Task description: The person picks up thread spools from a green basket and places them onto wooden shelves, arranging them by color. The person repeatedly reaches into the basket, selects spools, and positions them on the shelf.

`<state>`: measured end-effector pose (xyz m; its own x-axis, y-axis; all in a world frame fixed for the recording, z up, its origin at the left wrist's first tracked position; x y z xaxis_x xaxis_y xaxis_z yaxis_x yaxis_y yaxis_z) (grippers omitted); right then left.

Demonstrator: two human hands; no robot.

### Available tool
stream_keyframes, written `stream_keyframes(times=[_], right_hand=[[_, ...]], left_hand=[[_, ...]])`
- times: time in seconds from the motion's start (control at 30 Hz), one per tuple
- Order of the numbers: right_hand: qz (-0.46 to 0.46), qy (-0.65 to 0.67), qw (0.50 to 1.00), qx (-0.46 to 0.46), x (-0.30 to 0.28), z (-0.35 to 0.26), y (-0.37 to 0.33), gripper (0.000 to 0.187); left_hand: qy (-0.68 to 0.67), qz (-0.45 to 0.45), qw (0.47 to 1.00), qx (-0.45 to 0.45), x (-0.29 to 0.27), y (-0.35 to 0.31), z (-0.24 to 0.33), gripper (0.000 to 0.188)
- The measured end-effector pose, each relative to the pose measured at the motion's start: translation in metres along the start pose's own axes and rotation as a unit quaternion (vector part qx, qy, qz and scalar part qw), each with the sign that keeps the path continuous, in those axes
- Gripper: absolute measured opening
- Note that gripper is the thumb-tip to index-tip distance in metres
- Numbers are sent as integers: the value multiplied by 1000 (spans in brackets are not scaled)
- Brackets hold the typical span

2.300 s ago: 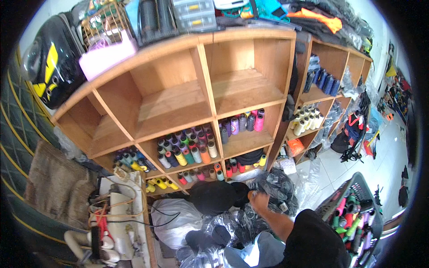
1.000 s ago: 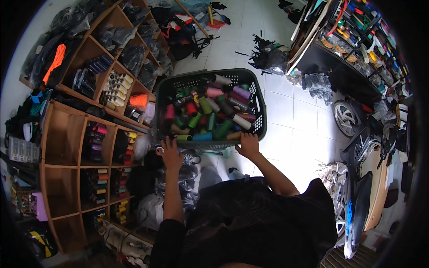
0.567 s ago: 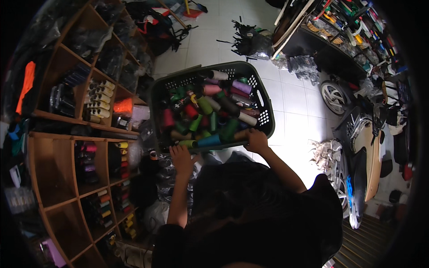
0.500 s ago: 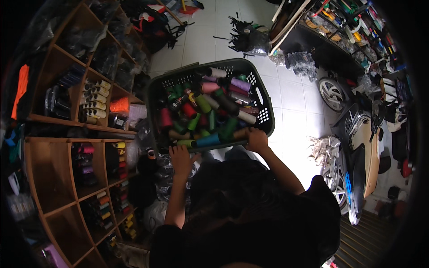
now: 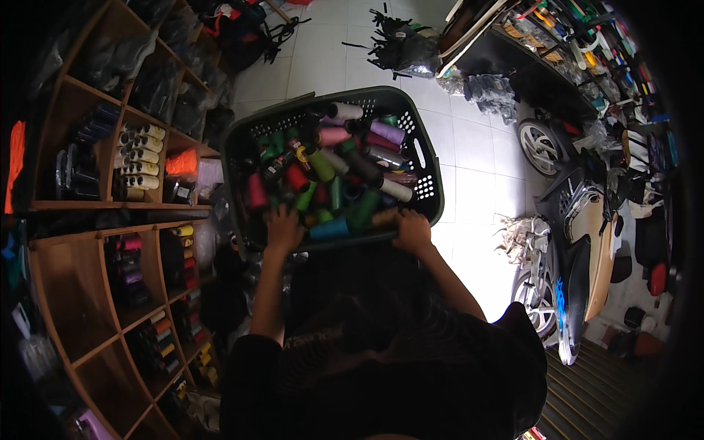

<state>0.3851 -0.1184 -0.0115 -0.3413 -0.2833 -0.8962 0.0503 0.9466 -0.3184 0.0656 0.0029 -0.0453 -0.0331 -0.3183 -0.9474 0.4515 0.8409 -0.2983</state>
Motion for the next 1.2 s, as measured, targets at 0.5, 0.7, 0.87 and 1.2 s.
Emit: stream_keyframes(times=[0.5, 0.7, 0.87, 1.2], right_hand=[[-32, 206, 977, -36, -45, -63, 76, 31], [-162, 105, 980, -36, 29, -143, 141, 32], [-158, -47, 986, -25, 130, -144, 172, 33], [-211, -35, 976, 49, 95, -155, 153, 33]], left_hand=[[-99, 102, 990, -22, -20, -34, 5, 28], [-93, 267, 959, 19, -25, -50, 10, 13], [-108, 336, 935, -29, -24, -49, 9, 11], [-48, 406, 912, -35, -22, -55, 11, 10]])
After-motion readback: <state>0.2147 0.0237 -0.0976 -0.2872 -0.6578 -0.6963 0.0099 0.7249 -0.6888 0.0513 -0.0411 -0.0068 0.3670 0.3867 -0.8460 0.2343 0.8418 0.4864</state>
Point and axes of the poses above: each hand's wrist, its own y-axis towards the middle knuckle, its own x-axis out of the palm, z = x × y, the point moved 4 cm from there along y, towards the middle knuckle, and after that the axes turned 10 degrees about y, right-handed, at the moved point
